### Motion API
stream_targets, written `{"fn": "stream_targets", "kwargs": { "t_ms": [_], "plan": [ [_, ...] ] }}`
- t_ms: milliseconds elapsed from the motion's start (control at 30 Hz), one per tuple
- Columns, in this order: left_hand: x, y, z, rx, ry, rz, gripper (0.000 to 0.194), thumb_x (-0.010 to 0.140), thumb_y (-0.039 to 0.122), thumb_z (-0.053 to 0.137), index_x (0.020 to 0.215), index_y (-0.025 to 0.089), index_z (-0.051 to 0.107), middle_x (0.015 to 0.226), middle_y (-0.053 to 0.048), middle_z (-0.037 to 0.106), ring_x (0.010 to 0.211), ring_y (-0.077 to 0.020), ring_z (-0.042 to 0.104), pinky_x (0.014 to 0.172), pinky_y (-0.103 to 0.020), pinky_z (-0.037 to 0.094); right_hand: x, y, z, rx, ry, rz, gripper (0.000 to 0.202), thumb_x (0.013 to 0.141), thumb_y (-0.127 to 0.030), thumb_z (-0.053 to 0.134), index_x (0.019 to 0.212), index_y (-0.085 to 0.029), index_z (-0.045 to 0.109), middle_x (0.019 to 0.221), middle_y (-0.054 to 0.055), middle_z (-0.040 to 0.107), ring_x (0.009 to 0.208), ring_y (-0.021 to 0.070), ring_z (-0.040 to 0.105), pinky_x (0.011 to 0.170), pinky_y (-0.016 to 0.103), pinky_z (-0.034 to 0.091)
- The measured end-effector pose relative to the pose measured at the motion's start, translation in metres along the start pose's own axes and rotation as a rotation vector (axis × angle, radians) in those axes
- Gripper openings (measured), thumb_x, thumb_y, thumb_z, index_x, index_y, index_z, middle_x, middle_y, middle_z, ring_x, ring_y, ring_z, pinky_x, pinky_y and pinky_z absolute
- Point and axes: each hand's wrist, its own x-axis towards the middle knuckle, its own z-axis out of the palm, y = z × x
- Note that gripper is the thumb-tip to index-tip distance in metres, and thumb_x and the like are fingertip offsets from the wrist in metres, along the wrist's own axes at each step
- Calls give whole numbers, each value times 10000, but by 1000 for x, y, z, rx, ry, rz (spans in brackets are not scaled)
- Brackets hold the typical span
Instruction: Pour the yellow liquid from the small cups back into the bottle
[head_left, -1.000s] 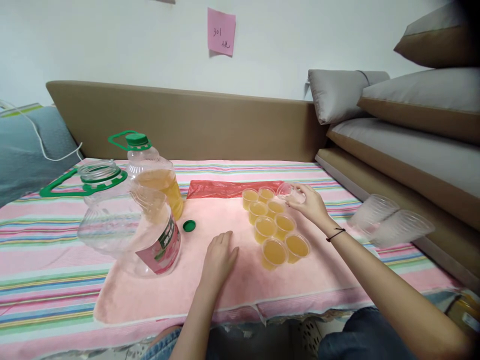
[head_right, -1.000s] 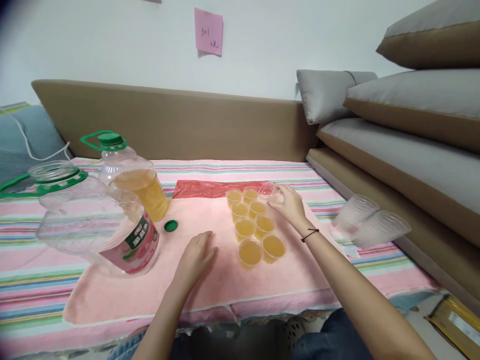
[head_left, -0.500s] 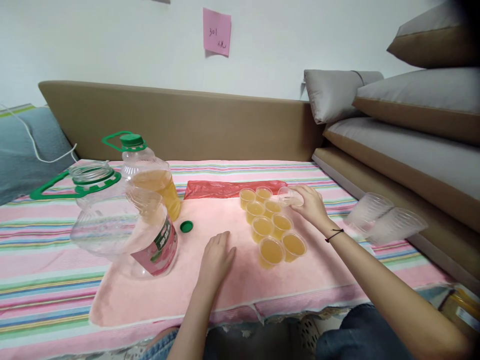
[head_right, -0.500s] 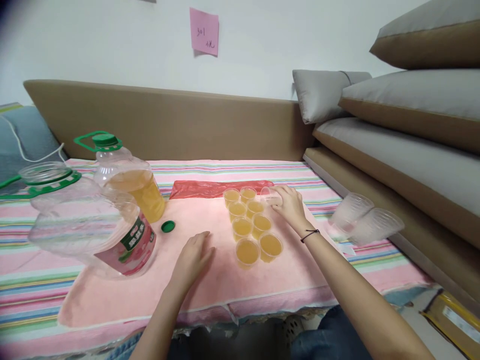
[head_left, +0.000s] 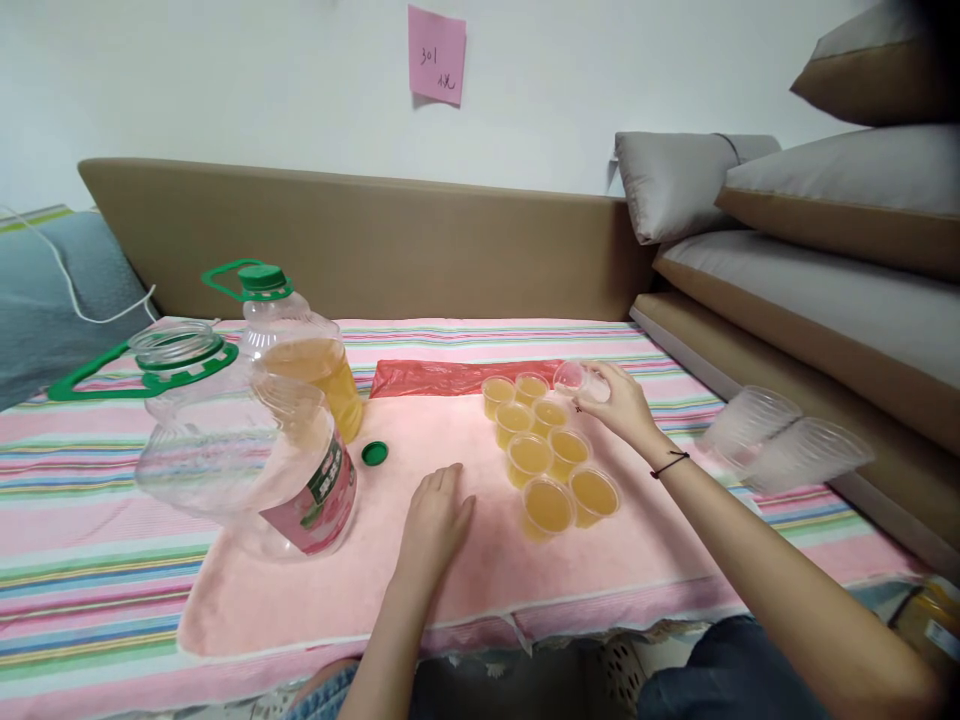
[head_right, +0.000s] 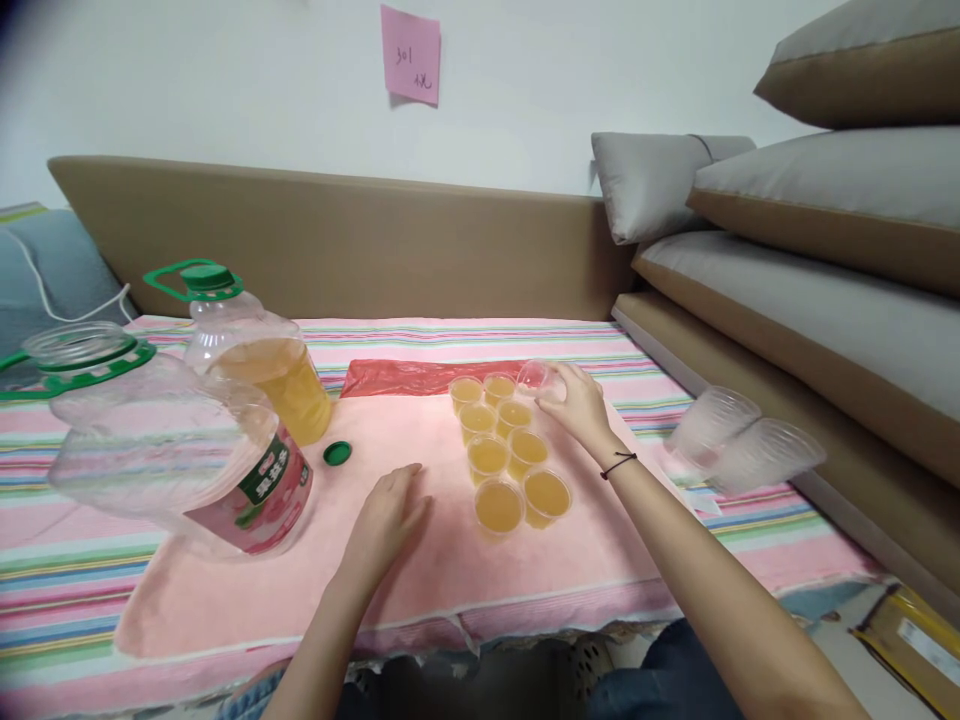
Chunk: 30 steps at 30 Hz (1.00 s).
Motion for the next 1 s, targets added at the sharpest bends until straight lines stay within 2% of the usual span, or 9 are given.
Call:
{"fn": "stream_targets", "kwargs": {
  "t_ms": [200,367,567,733,867,1000],
  "plan": [
    [0,-3,3,6,13,-2,420,882,215,539,1290,119,558,1266,-162,664,1183,-308,606,1043,-480,468,27,3,20,37,25,19,516,712,-270,672,1217,-196,597,1247,110,643,1118,303,613,948,452,503],
    [0,-4,2,7,13,-13,432,883,199,531,1299,84,554,1256,-183,665,1181,-309,605,1047,-483,468,41,1,33,-39,10,-3,520,681,-208,688,1199,-208,635,1200,115,649,1098,352,584,937,527,471],
    [0,-5,1,-1,18,-12,416,883,220,531,1289,138,560,1235,-148,674,1182,-299,610,1041,-472,474,44,-5,35,-107,-19,-63,491,707,-153,673,1190,-238,660,1183,107,644,1100,366,530,953,551,414],
    [0,-4,0,1,5,-21,418,883,221,528,1289,123,557,1244,-159,667,1183,-303,605,1041,-469,471,43,-7,36,-70,-23,-70,484,710,-149,668,1183,-249,667,1201,110,638,1151,370,510,1007,574,359],
    [0,-4,-1,9,1,-20,418,883,221,539,1290,128,557,1247,-158,667,1179,-301,608,1038,-470,473,46,-1,38,31,-1,19,513,678,-219,696,1189,-205,652,1197,133,644,1113,372,558,980,574,411],
    [0,-3,-2,7,0,-20,423,887,216,532,1296,108,553,1255,-169,664,1189,-301,604,1049,-468,466,47,3,30,187,4,108,538,716,-385,714,1201,-173,614,1206,146,657,1044,315,633,890,479,518]
  ]
}}
